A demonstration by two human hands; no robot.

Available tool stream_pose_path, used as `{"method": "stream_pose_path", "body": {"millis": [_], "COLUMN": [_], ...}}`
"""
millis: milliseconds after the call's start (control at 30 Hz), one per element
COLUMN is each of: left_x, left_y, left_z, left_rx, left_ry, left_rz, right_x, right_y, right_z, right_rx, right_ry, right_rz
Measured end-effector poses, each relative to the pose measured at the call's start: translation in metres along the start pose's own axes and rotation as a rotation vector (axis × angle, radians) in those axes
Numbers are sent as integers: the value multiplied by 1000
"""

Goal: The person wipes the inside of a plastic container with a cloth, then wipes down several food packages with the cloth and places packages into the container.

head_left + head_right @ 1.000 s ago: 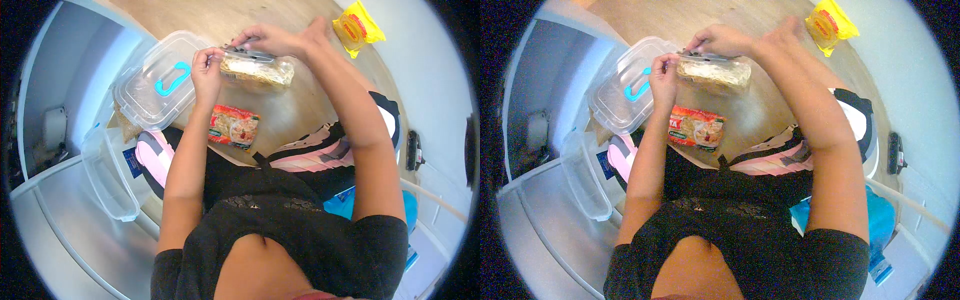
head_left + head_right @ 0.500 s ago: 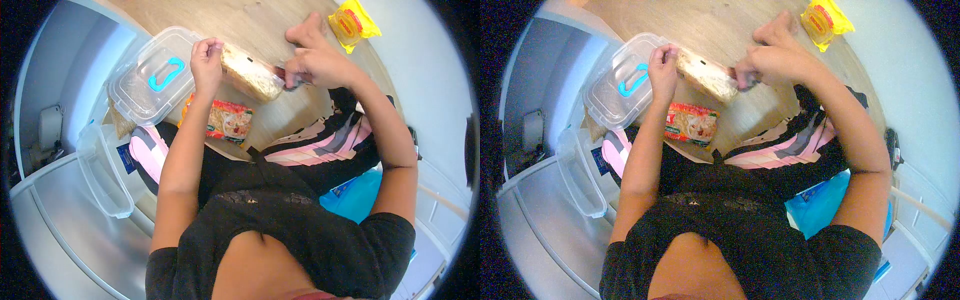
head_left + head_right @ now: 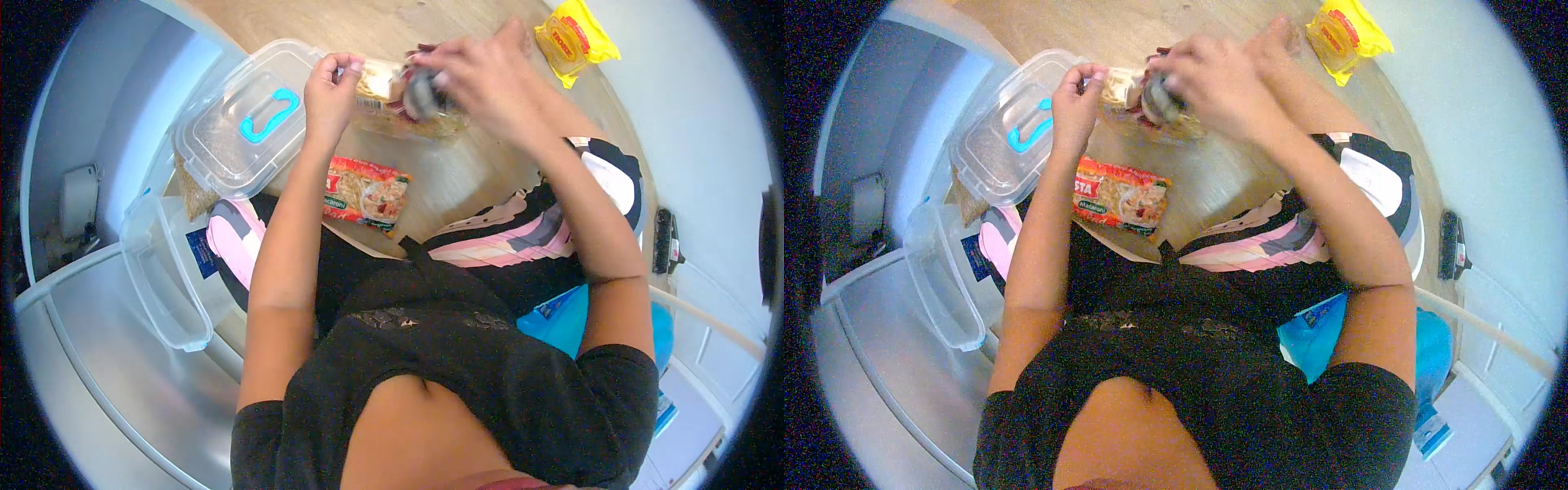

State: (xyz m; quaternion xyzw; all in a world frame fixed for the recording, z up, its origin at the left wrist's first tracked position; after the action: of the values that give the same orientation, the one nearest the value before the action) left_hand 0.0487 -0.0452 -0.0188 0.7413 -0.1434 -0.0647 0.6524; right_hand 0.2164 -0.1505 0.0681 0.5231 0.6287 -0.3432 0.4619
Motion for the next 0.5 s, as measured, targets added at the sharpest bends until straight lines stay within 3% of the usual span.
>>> {"method": "stream_pose_path", "body": {"millis": [67,200,267,400,467,500], "left_x": [1,-6,-8,-7,-11,-13], "left_y": [4,-2,-5,-4,0,0], "left_z": [0,3,-1,-7,-10,-9], "left_rx": [3,-80,-86,-192,-213,-252], "left_ry": [-16,-22,-5,-115,-112,-123], "left_rz": [44,-68,-26,180,233,244], "right_x": [46,23,14,-19,-32,-27], "right_y": [-15,-8,10,26,16,6], "right_z": [17,34,40,26,8,3], "right_rx": [-25,-99,-55,-123,-17,-22], "right_ry": [29,-110,-468,-383,-161,-155], "right_rz": [-29,50,25,217,-56,-61]}}
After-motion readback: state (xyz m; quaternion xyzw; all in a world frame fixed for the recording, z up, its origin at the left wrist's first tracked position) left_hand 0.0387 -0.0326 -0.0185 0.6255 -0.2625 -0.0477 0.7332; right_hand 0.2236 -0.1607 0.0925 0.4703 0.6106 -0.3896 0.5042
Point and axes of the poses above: each hand's wrist, its own z-axis away from the middle knuckle, its own x-axis out of the palm, y = z × x, the point moved 4 cm from there along -z, towards the middle knuckle, and after that the axes turned 14 degrees about z, right-handed, at the moved point
